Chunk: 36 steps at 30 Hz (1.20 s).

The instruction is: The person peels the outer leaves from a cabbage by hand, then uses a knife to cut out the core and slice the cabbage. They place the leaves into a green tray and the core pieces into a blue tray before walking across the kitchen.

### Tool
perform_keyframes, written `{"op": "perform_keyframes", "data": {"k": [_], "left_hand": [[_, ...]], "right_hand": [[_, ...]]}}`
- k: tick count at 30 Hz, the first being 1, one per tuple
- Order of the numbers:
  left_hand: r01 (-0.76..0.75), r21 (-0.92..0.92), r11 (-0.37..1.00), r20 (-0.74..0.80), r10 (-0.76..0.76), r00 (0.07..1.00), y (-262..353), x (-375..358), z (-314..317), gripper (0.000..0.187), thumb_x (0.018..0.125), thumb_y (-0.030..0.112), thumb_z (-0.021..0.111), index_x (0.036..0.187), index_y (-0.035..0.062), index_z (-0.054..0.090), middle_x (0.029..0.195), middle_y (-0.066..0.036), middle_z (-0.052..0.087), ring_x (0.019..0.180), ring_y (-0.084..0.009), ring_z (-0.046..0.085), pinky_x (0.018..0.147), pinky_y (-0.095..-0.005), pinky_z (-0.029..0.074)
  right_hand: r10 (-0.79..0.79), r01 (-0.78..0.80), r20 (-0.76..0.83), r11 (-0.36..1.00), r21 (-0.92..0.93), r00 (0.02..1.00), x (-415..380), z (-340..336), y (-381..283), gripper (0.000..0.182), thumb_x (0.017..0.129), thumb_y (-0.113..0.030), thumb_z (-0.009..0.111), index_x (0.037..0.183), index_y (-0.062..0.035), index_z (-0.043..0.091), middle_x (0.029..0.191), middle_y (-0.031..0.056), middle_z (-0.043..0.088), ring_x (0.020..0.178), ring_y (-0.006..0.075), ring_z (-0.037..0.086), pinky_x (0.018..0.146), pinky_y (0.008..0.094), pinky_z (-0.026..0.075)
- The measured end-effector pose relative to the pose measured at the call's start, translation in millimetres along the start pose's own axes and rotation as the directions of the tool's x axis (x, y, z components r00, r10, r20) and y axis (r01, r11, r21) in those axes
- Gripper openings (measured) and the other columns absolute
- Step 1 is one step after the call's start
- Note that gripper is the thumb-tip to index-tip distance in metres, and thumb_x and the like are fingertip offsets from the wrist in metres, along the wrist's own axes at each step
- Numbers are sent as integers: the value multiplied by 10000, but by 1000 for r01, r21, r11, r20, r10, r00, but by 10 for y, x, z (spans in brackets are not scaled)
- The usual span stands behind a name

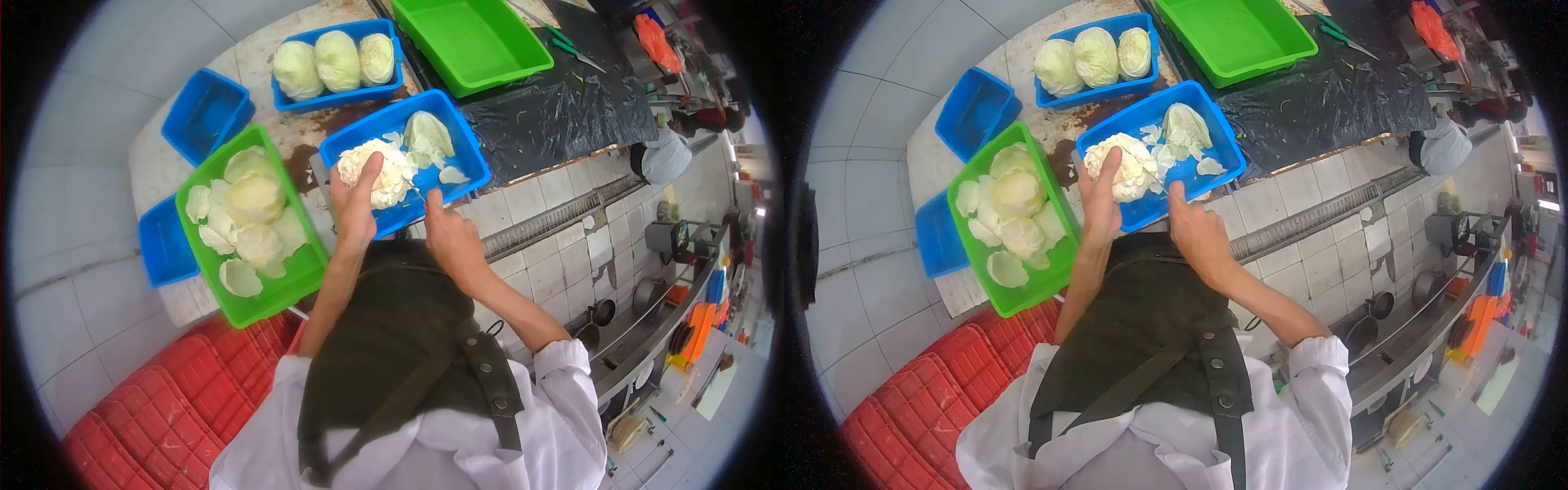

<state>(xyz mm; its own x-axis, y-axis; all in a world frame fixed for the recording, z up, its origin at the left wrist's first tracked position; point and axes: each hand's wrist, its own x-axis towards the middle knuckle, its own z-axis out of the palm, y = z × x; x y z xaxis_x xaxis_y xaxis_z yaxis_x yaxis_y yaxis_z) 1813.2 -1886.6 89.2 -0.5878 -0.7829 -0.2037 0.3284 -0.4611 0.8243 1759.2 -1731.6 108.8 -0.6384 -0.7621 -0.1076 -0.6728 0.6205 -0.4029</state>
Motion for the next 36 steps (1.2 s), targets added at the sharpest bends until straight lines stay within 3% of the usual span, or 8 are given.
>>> {"op": "perform_keyframes", "data": {"k": [5, 11, 21, 26, 27, 31, 34, 36], "left_hand": [[76, -16, 997, -10, -77, 997, -7, -13, -27, 504, 871, 149, 750, 1272, -1, 484, 1164, -101, 625, 1037, -178, 625, 887, -320, 518], [107, 39, 993, -73, -104, 992, -131, 32, -120, 457, 893, 154, 723, 1263, 1, 504, 1176, -109, 622, 1043, -188, 624, 888, -328, 516], [82, 47, 996, -41, -80, 996, -123, 203, -149, 357, 919, 159, 690, 1215, 17, 548, 1116, -85, 651, 1021, -172, 636, 877, -316, 513], [501, 34, 865, -69, -499, 864, -126, 149, -159, 508, 896, 583, 584, 1204, 179, 578, 1122, -29, 664, 1020, -196, 642, 855, -407, 493], [558, 40, 829, -186, -542, 819, -241, 163, -185, 519, 878, 649, 540, 1190, 237, 590, 1101, 16, 673, 1024, -190, 630, 874, -416, 444], [547, 38, 837, -76, -543, 836, -239, 122, -271, 521, 912, 618, 531, 1209, 193, 586, 1093, -3, 675, 1024, -188, 641, 837, -392, 496], [345, 102, 933, -3, -346, 938, -237, 191, -237, 507, 952, 559, 524, 1223, 133, 577, 1084, -40, 674, 1025, -193, 652, 797, -378, 549], [191, 53, 980, 33, -193, 981, -158, 213, -237, 413, 971, 311, 618, 1253, 32, 504, 1172, -112, 620, 1093, -207, 621, 878, -363, 545]], "right_hand": [[68, -58, 69, 989, -139, 995, -70, -128, -92, 179, 980, -150, 465, 1095, -29, 398, 639, 249, 609, 593, 487, 609, 546, 575, 486], [-115, 70, 187, 970, 231, 976, 106, -355, 200, 242, 920, -109, 515, 1118, -24, 405, 704, 268, 627, 698, 476, 639, 630, 565, 511], [34, -51, -101, 985, -166, 994, -18, 290, 33, 227, 900, -127, 541, 1092, -62, 440, 666, 172, 628, 531, 340, 647, 465, 446, 519], [64, -151, -254, 929, -338, 965, 135, 620, -15, 237, 878, -126, 557, 1085, -67, 457, 650, 118, 631, 552, 289, 676, 453, 387, 532], [13, -70, -223, 965, -251, 975, 178, 566, 10, 238, 880, -134, 558, 1086, -63, 462, 655, 127, 637, 555, 293, 676, 461, 393, 535], [-30, 33, -37, 996, 84, 999, 283, 206, 119, 180, 941, -154, 520, 1067, -42, 458, 667, 202, 638, 592, 391, 643, 526, 494, 512], [-105, 111, -37, 957, 267, 994, 263, -95, 298, 157, 981, -172, 493, 1046, -39, 439, 647, 232, 607, 618, 446, 603, 548, 539, 459], [-175, 172, -20, 932, 318, 984, 237, -252, 340, 176, 992, -189, 490, 1052, -34, 430, 638, 240, 590, 633, 457, 592, 559, 549, 437]]}}
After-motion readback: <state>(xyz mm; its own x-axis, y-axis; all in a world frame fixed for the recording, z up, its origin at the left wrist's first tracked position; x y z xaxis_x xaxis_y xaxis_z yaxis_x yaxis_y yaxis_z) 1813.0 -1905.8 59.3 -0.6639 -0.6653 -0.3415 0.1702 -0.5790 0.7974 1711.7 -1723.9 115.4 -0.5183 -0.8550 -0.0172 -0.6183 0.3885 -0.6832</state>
